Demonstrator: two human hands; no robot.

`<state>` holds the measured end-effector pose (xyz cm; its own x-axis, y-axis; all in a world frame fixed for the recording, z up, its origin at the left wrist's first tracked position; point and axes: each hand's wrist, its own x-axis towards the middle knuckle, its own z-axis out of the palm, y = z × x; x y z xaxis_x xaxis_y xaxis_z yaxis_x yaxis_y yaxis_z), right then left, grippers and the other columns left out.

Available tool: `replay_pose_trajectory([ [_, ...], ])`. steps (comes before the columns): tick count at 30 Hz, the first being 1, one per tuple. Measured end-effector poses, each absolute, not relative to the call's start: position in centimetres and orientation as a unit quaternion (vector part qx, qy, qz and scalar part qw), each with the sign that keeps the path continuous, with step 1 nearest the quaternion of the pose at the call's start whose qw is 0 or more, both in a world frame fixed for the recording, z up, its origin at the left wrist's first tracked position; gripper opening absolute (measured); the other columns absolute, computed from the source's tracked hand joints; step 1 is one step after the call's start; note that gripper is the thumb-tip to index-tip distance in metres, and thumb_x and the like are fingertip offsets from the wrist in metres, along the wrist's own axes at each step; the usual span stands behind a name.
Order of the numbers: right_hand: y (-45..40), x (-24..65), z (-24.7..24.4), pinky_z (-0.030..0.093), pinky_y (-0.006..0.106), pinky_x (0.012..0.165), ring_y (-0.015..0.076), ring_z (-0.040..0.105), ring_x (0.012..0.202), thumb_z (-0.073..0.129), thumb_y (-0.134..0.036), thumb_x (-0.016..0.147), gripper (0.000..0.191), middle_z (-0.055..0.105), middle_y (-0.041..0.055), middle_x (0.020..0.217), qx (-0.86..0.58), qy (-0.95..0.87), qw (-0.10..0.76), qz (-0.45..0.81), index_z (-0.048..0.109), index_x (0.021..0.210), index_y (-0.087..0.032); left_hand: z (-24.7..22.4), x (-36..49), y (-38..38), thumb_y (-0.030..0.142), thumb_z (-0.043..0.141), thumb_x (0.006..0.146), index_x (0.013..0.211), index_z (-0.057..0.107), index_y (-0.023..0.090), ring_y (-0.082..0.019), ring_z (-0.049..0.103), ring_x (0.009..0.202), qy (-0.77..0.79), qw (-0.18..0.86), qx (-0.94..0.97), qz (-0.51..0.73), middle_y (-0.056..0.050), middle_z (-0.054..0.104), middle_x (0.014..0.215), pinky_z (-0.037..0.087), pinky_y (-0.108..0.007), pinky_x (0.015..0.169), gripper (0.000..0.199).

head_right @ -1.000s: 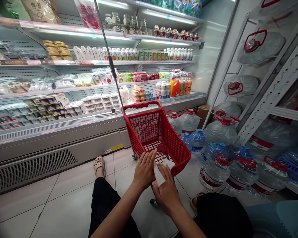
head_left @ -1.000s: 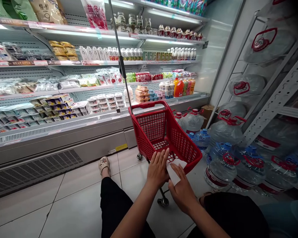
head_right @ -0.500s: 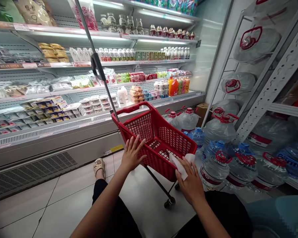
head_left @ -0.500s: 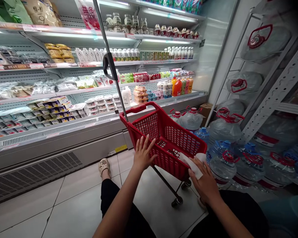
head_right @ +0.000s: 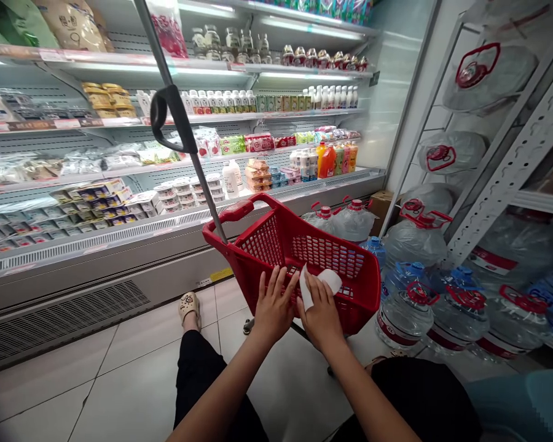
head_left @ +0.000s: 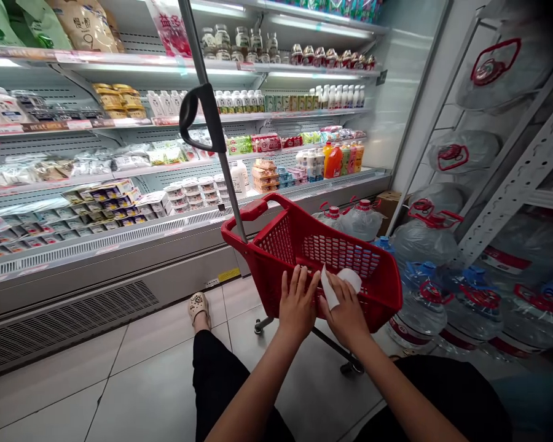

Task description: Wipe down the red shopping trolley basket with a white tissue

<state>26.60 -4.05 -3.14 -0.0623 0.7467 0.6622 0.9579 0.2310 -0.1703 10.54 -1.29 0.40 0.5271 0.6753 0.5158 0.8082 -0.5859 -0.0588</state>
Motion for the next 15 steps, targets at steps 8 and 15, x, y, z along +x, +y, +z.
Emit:
replay_pose_trajectory([
  [8,-5.9,30.4,-3.2,0.026,0.052,0.126,0.0257,0.043,0.147,0.035,-0.029,0.105,0.07,0.046,0.0042,0.161,-0.598,-0.72,0.317,-0.151,0.006,0.168,-0.03,5.1,5.2,0.2,0.034,0.049,0.102,0.166,0.018,0.036,-0.029,0.029,0.156,-0.4,0.153,-0.873,-0.234,0.001,0.032,0.169,-0.017,-0.069,0.124,0.071],
  [15,-5.4,30.8,-3.8,0.023,0.057,0.127,0.0284,0.045,0.144,0.034,-0.028,0.103,0.072,0.05,0.0088,0.156,-0.626,-0.681,0.34,-0.168,0.004,0.168,-0.026,6.3,6.5,0.3,0.034,0.06,0.091,0.153,0.048,0.028,-0.037,0.044,0.146,-0.424,0.131,-0.858,-0.259,-0.006,0.06,0.149,-0.017,-0.071,0.124,0.063],
])
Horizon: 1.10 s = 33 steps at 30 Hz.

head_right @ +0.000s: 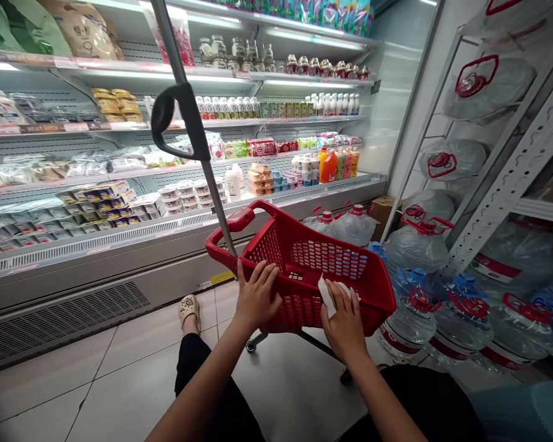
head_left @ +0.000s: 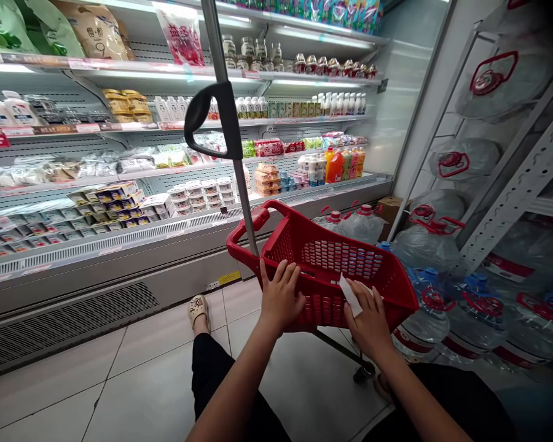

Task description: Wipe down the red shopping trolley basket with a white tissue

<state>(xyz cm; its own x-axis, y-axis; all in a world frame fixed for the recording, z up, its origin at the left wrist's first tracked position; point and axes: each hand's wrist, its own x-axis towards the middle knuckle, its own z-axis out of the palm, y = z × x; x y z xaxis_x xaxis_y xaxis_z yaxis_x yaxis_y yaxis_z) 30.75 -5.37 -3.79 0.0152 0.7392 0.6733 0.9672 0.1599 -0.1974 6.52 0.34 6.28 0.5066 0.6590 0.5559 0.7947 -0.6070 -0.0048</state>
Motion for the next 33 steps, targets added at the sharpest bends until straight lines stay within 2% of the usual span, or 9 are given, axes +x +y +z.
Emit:
replay_pose_trajectory([
  [5,-4.0,26.3,-2.6,0.023,0.057,0.127,0.0284,0.036,0.151,0.034,-0.023,0.102,0.075,0.043,0.0106,0.162,-0.589,-0.714,0.343,-0.156,-0.002,0.168,-0.024,5.4,8.8,-1.3,0.032,0.059,0.088,0.15,0.051,0.02,-0.038,0.045,0.144,-0.435,0.132,-0.85,-0.267,-0.01,0.057,0.152,-0.012,-0.07,0.126,0.064],
  [10,-2.7,20.8,-0.8,0.026,0.057,0.126,0.0321,0.019,0.158,0.042,-0.022,0.097,0.084,0.024,0.0174,0.17,-0.544,-0.75,0.355,-0.128,-0.003,0.167,-0.015,6.3,9.1,-2.6,0.031,0.045,0.098,0.158,0.039,0.016,-0.031,0.043,0.148,-0.442,0.145,-0.843,-0.272,-0.012,0.048,0.16,0.006,-0.06,0.13,0.062],
  [14,-2.7,21.3,-0.9,0.031,0.053,0.125,0.0284,0.032,0.152,0.04,-0.022,0.099,0.077,0.041,0.014,0.161,-0.536,-0.752,0.362,-0.128,0.005,0.168,-0.018,8.4,7.6,-2.1,0.03,0.041,0.102,0.158,0.04,0.023,-0.025,0.04,0.151,-0.437,0.16,-0.841,-0.276,-0.004,0.037,0.167,0.011,-0.051,0.132,0.057],
  [16,-2.9,23.0,-1.6,0.03,0.052,0.125,0.0277,0.04,0.146,0.04,-0.021,0.099,0.072,0.05,0.0121,0.154,-0.536,-0.752,0.353,-0.148,0.013,0.167,-0.02,9.1,6.7,-1.5,0.028,0.041,0.103,0.152,0.049,0.022,-0.024,0.045,0.147,-0.451,0.167,-0.829,-0.284,-0.005,0.049,0.16,0.009,-0.049,0.133,0.05],
  [19,-3.4,25.5,-2.8,0.033,0.054,0.123,0.0294,0.045,0.14,0.042,-0.021,0.099,0.069,0.054,0.0127,0.148,-0.548,-0.737,0.351,-0.183,0.022,0.165,-0.019,9.3,6.2,-0.9,0.027,0.042,0.104,0.136,0.063,0.023,-0.024,0.056,0.136,-0.468,0.168,-0.816,-0.293,-0.005,0.07,0.137,0.004,-0.051,0.133,0.038],
  [22,-3.7,26.5,-3.4,0.035,0.056,0.121,0.0301,0.048,0.137,0.043,-0.024,0.1,0.069,0.057,0.0141,0.144,-0.555,-0.724,0.355,-0.204,0.02,0.165,-0.017,9.0,6.5,-1.0,0.026,0.043,0.104,0.119,0.069,0.027,-0.025,0.064,0.121,-0.478,0.164,-0.806,-0.31,-0.002,0.076,0.116,-0.006,-0.062,0.129,0.03],
  [24,-3.8,26.1,-3.2,0.034,0.057,0.121,0.0305,0.048,0.138,0.043,-0.024,0.1,0.071,0.056,0.0158,0.145,-0.557,-0.721,0.356,-0.21,0.017,0.165,-0.015,8.7,6.9,-1.2,0.025,0.045,0.103,0.116,0.069,0.027,-0.025,0.066,0.113,-0.481,0.159,-0.8,-0.321,-0.001,0.077,0.11,-0.01,-0.067,0.127,0.028],
  [28,-3.0,22.3,-1.5,0.031,0.055,0.124,0.0303,0.036,0.15,0.042,-0.018,0.099,0.075,0.045,0.0173,0.158,-0.532,-0.739,0.36,-0.202,0.011,0.166,-0.014,8.1,7.4,-1.5,0.026,0.046,0.102,0.13,0.065,0.025,-0.027,0.061,0.124,-0.476,0.143,-0.8,-0.336,-0.004,0.074,0.127,-0.013,-0.065,0.127,0.034],
  [33,-1.0,16.3,0.9,0.032,0.052,0.125,0.0285,0.024,0.156,0.044,-0.022,0.1,0.082,0.027,0.0166,0.17,-0.51,-0.739,0.405,-0.174,-0.002,0.167,-0.015,7.8,7.4,-1.5,0.026,0.04,0.103,0.15,0.051,0.023,-0.022,0.049,0.143,-0.493,0.129,-0.79,-0.341,-0.001,0.057,0.153,-0.008,-0.052,0.132,0.048],
])
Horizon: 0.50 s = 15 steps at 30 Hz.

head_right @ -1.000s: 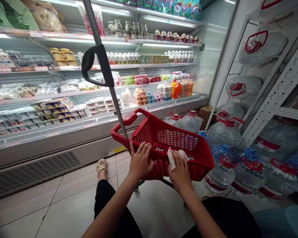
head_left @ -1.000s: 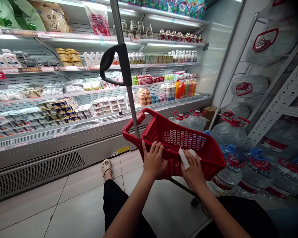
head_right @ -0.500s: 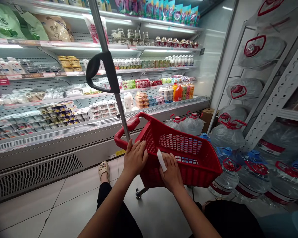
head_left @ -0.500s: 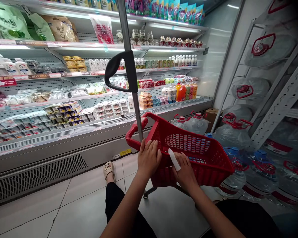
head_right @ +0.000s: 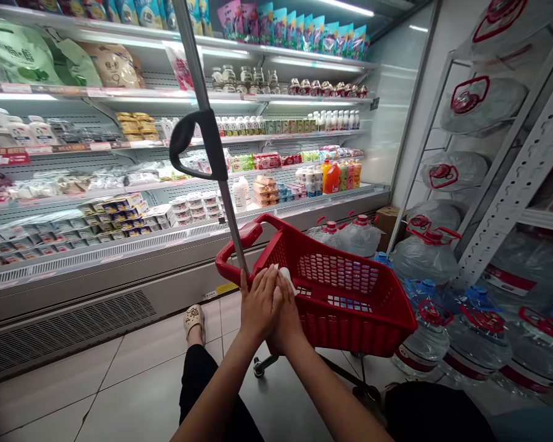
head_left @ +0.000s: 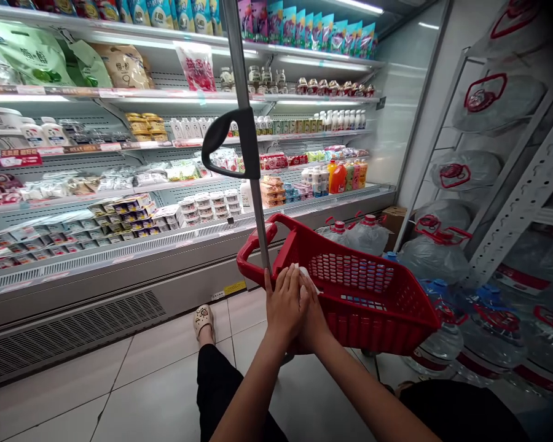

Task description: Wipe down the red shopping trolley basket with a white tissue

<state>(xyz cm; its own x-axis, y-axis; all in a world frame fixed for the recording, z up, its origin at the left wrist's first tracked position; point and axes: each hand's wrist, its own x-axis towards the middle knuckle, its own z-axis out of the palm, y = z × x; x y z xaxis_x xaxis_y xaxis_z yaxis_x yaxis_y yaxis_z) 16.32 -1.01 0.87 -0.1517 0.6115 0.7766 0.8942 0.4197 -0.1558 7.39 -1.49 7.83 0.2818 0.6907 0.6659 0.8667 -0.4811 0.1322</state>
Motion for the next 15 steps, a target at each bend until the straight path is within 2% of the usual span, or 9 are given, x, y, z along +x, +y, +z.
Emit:
replay_pose_trajectory([
  [3,-0.3,15.8,0.9,0.033,0.053,0.124,0.0293,0.029,0.154,0.045,-0.018,0.099,0.084,0.028,0.0166,0.169,-0.494,-0.75,0.405,-0.171,-0.005,0.167,-0.017,8.0,7.0,-1.3,0.027,0.04,0.103,0.155,0.046,0.024,-0.022,0.048,0.144,-0.496,0.149,-0.79,-0.328,0.0,0.054,0.156,-0.001,-0.051,0.133,0.052],
  [6,-0.4,17.7,0.1,0.034,0.053,0.123,0.0285,0.036,0.15,0.041,-0.014,0.099,0.08,0.04,0.0173,0.163,-0.474,-0.769,0.384,-0.189,-0.001,0.167,-0.017,7.8,6.3,-0.9,0.03,0.041,0.104,0.157,0.043,0.025,-0.023,0.043,0.149,-0.479,0.173,-0.801,-0.315,-0.001,0.048,0.161,0.004,-0.053,0.133,0.053],
  [10,-2.3,22.4,-1.8,0.032,0.052,0.125,0.0288,0.04,0.148,0.044,-0.016,0.099,0.079,0.049,0.017,0.156,-0.512,-0.757,0.344,-0.216,0.005,0.167,-0.015,6.8,5.6,-0.6,0.032,0.046,0.104,0.152,0.051,0.025,-0.024,0.032,0.155,-0.461,0.195,-0.81,-0.307,-0.003,0.037,0.168,0.02,-0.049,0.132,0.049],
  [12,-3.8,25.5,-2.7,0.029,0.052,0.126,0.0278,0.043,0.146,0.044,-0.018,0.1,0.079,0.05,0.0148,0.155,-0.537,-0.742,0.334,-0.222,0.005,0.168,-0.017,6.5,5.5,-0.6,0.032,0.047,0.104,0.148,0.054,0.024,-0.025,0.032,0.155,-0.456,0.198,-0.812,-0.305,-0.005,0.041,0.165,0.023,-0.049,0.131,0.046],
  [15,-6.0,29.8,-3.8,0.025,0.055,0.127,0.0271,0.046,0.144,0.042,-0.027,0.103,0.074,0.048,0.0103,0.158,-0.582,-0.71,0.335,-0.213,0.007,0.168,-0.023,6.4,5.8,-0.6,0.033,0.047,0.103,0.141,0.059,0.026,-0.027,0.04,0.15,-0.45,0.196,-0.819,-0.297,-0.005,0.059,0.148,0.021,-0.052,0.131,0.04],
])
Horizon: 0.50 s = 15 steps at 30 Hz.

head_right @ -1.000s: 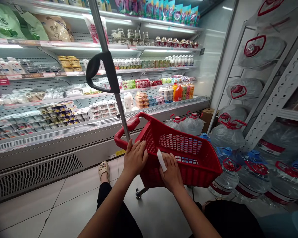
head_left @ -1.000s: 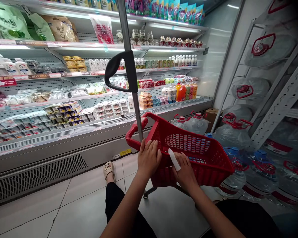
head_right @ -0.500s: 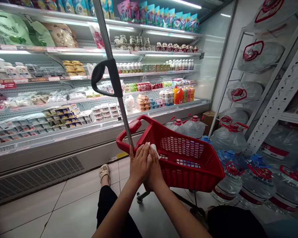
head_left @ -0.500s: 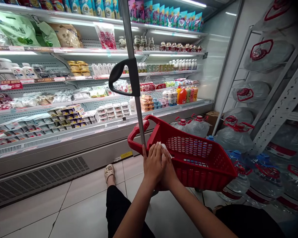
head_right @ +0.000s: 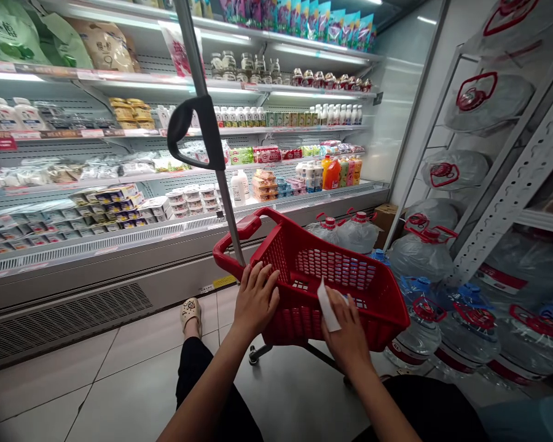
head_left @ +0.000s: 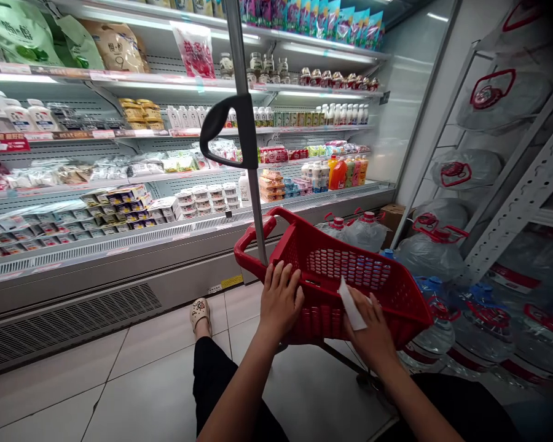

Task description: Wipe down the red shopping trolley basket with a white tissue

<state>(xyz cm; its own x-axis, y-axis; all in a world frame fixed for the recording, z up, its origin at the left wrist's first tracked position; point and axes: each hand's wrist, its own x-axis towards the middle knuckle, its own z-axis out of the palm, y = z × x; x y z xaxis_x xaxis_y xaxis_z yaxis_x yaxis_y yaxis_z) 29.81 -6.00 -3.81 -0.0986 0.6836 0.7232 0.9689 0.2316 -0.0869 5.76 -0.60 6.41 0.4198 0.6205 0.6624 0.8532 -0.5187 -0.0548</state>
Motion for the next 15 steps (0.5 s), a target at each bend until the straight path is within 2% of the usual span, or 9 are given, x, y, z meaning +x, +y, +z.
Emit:
replay_pose_trajectory([
  [3,-6.9,31.5,-3.8,0.029,0.056,0.125,0.0291,0.044,0.146,0.041,-0.037,0.105,0.071,0.045,0.007,0.161,-0.623,-0.671,0.347,-0.205,0.01,0.168,-0.028,6.4,6.4,-0.7,0.032,0.05,0.101,0.132,0.064,0.026,-0.029,0.045,0.144,-0.447,0.19,-0.823,-0.294,-0.006,0.066,0.132,0.021,-0.054,0.131,0.034],
  [5,-6.5,30.3,-3.0,0.032,0.057,0.122,0.0318,0.038,0.15,0.041,-0.038,0.105,0.07,0.044,0.0053,0.163,-0.627,-0.668,0.34,-0.212,0.011,0.168,-0.031,6.2,6.9,-0.8,0.032,0.052,0.1,0.13,0.064,0.025,-0.029,0.045,0.144,-0.445,0.186,-0.824,-0.298,-0.007,0.065,0.131,0.021,-0.054,0.131,0.033],
  [9,-4.5,24.4,-0.4,0.033,0.058,0.12,0.0338,0.029,0.154,0.039,-0.03,0.105,0.067,0.034,-0.0009,0.168,-0.594,-0.718,0.296,-0.207,0.014,0.167,-0.037,5.8,7.2,-0.9,0.033,0.049,0.102,0.145,0.055,0.022,-0.028,0.042,0.146,-0.44,0.18,-0.824,-0.309,-0.006,0.063,0.141,0.018,-0.053,0.132,0.045],
  [12,-3.6,21.2,1.0,0.036,0.055,0.118,0.0327,0.026,0.155,0.039,-0.027,0.104,0.07,0.026,0.0007,0.172,-0.573,-0.745,0.283,-0.19,0.01,0.168,-0.032,5.9,6.7,-0.7,0.033,0.044,0.105,0.157,0.041,0.019,-0.025,0.04,0.149,-0.431,0.183,-0.829,-0.305,-0.006,0.057,0.151,0.018,-0.051,0.132,0.054],
  [15,-4.2,22.0,0.8,0.035,0.057,0.118,0.0351,0.022,0.157,0.046,-0.021,0.098,0.078,0.019,0.0018,0.174,-0.552,-0.769,0.26,-0.19,0.012,0.167,-0.031,6.2,5.9,-0.3,0.033,0.042,0.106,0.16,0.037,0.022,-0.024,0.038,0.151,-0.436,0.182,-0.83,-0.297,-0.003,0.054,0.155,0.018,-0.05,0.133,0.055],
])
